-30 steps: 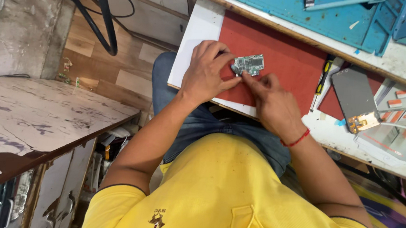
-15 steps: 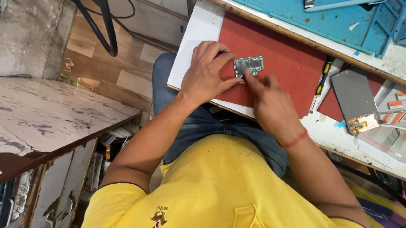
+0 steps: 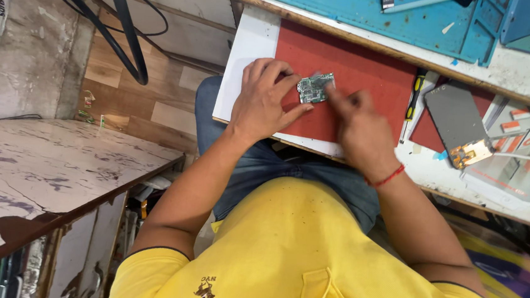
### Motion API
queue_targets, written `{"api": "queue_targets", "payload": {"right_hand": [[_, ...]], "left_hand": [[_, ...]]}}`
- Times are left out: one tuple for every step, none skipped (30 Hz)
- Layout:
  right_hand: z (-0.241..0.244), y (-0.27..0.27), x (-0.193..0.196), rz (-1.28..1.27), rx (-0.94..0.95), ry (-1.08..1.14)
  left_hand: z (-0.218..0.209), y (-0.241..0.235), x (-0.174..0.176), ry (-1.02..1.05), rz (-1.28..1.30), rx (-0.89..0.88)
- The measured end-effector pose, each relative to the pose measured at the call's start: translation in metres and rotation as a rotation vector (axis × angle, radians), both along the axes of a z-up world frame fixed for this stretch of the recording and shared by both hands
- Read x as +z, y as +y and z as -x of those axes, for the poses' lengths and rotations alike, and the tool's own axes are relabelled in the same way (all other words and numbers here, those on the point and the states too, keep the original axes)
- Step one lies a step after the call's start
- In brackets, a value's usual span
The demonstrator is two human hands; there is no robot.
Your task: The person uses a metal tool to scrape and clean a small circuit board on a red mat. They then use a hot air gun to apply heat to the board while holding it steady with the other hand.
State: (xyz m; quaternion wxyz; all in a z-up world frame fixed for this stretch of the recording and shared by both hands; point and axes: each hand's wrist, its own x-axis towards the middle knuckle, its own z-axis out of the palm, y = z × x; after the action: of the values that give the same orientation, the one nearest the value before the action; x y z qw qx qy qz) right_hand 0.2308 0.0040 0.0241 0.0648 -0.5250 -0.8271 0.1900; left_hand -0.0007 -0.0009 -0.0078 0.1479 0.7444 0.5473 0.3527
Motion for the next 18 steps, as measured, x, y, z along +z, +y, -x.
{"api": "queue_targets", "payload": {"right_hand": [[-0.002, 0.003, 0.0, -0.009, 0.035, -0.009], [-0.003, 0.007, 0.0, -0.018, 0.069, -0.015], [-0.004, 0.011, 0.002, -0.028, 0.103, -0.022], [-0.003, 0.012, 0.002, -0.006, 0.122, -0.055], [-0.003, 0.014, 0.003, 0.016, 0.141, -0.088], [-0.004, 0.013, 0.004, 0.04, 0.154, -0.128], [-0.006, 0.013, 0.005, 0.029, 0.098, -0.098], [-0.006, 0.015, 0.006, 0.015, 0.052, -0.07], [-0.007, 0.017, 0.008, 0.001, 0.006, -0.042], [-0.005, 0.018, 0.009, 0.015, 0.063, -0.004], [-0.003, 0.019, 0.01, 0.029, 0.121, 0.034], [-0.004, 0.015, 0.01, 0.049, 0.171, 0.068], [-0.004, 0.013, 0.01, 0.037, 0.11, 0.06], [-0.006, 0.016, 0.011, 0.015, 0.052, 0.046], [-0.008, 0.017, 0.013, -0.007, -0.005, 0.033], [-0.007, 0.019, 0.014, 0.027, 0.055, 0.041], [-0.007, 0.02, 0.014, 0.061, 0.115, 0.048], [-0.006, 0.017, 0.014, 0.106, 0.17, 0.058]], "left_hand": [[-0.001, 0.0, 0.0, 0.017, -0.019, -0.007], [-0.001, 0.0, 0.0, 0.037, -0.038, -0.014], [-0.001, 0.001, 0.0, 0.058, -0.057, -0.021], [-0.001, 0.001, 0.0, 0.075, -0.059, -0.022], [0.0, 0.002, -0.001, 0.092, -0.061, -0.023], [-0.002, 0.002, -0.003, 0.102, -0.063, -0.03], [-0.004, 0.002, -0.004, 0.089, -0.051, -0.034], [-0.005, 0.003, -0.006, 0.075, -0.042, -0.03], [-0.006, 0.003, -0.007, 0.062, -0.032, -0.025], [-0.004, 0.004, -0.007, 0.087, -0.044, -0.024], [-0.003, 0.005, -0.007, 0.112, -0.055, -0.023], [-0.004, 0.003, -0.008, 0.132, -0.061, -0.03], [-0.003, 0.001, -0.008, 0.12, -0.044, -0.031], [-0.005, 0.002, -0.009, 0.104, -0.038, -0.028], [-0.006, 0.004, -0.009, 0.087, -0.031, -0.024], [-0.005, 0.005, -0.008, 0.092, -0.034, -0.028], [-0.004, 0.006, -0.007, 0.096, -0.037, -0.031], [-0.004, 0.002, -0.006, 0.101, -0.029, -0.041]]}}
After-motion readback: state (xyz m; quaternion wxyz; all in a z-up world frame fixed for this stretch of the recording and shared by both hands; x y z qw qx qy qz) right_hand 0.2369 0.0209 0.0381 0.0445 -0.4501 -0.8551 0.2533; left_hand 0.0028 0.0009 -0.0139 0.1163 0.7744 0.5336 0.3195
